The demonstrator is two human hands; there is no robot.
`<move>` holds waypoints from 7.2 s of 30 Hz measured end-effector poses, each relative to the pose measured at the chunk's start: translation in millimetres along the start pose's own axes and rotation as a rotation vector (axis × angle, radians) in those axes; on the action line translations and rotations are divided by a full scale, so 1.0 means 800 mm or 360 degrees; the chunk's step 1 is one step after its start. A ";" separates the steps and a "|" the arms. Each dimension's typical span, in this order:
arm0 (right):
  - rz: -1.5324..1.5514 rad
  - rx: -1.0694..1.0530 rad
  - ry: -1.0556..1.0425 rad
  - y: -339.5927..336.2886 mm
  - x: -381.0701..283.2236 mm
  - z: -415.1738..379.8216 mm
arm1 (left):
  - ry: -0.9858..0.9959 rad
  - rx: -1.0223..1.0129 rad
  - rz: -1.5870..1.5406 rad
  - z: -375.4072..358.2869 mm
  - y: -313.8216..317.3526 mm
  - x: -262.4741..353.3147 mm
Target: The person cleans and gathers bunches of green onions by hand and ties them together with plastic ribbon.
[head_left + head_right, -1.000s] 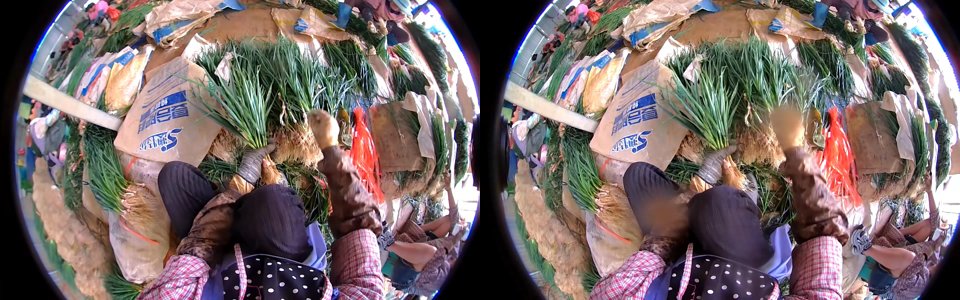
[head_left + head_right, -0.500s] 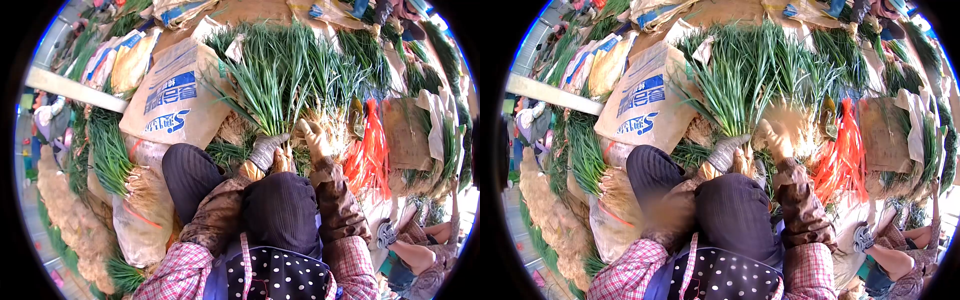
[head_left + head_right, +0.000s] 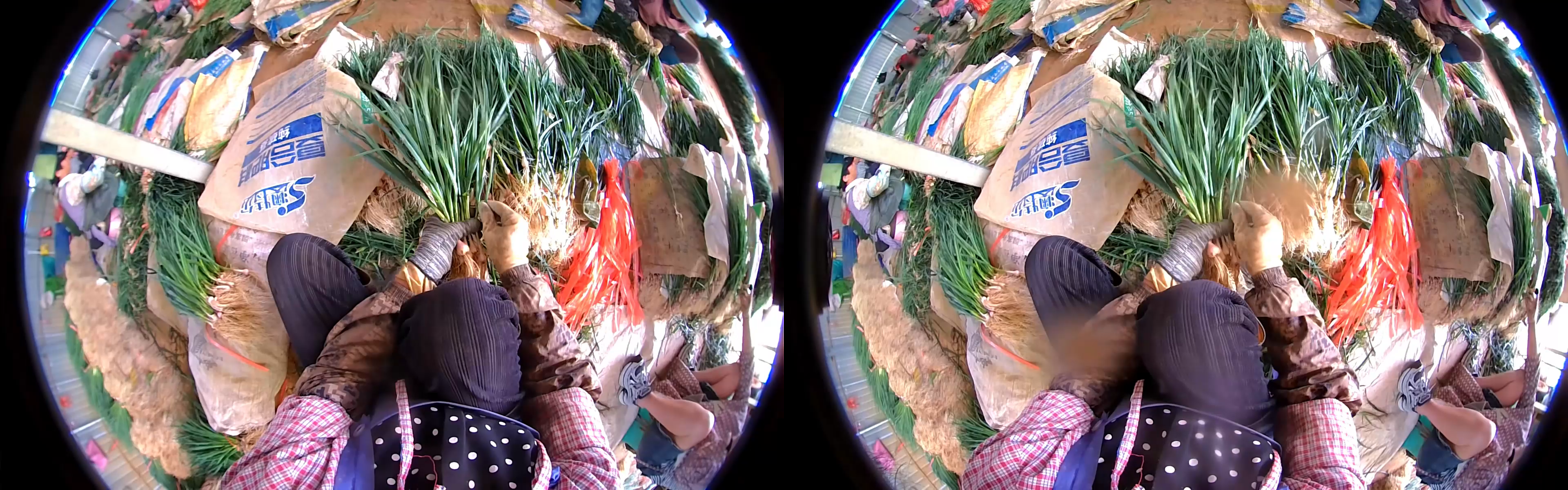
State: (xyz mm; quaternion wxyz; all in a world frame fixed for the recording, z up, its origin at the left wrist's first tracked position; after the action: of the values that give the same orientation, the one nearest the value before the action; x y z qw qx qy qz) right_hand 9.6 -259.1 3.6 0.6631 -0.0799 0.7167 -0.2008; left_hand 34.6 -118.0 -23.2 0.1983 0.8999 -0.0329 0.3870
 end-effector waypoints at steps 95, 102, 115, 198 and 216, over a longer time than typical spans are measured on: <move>-0.0524 -0.1037 0.0786 -0.002 0.096 -0.010 | 0.0366 -0.0130 -0.0448 -0.034 0.005 0.023; 0.0113 -0.0827 0.0462 -0.006 -0.008 0.064 | 0.0090 -0.0161 -0.0513 -0.021 -0.003 -0.003; 0.1059 -0.0473 0.0517 -0.021 0.024 0.043 | 0.0096 -0.0339 -0.0743 -0.001 -0.013 -0.021; -0.0709 -0.0414 0.0370 -0.009 -0.005 0.019 | -0.0347 -0.0222 -0.0450 -0.026 0.010 -0.011; -0.1560 -0.0498 0.0715 -0.079 0.053 -0.009 | 0.0437 -0.0640 -0.0910 -0.042 0.025 0.035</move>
State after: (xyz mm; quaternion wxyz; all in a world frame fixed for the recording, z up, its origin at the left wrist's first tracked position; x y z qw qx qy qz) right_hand -11.4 -331.6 -10.4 0.3035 -0.4563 0.7406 -0.3889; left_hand 26.8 -120.8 24.3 0.4737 0.7556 0.1713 0.4188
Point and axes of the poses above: each hand's wrist, its own z-axis towards the middle knuckle, its own y-axis out of the palm, x = y × z, the point moved 3 cm from there along z, towards the middle knuckle, and after that the axes turned 10 degrees about -x, right-handed, at the moved point
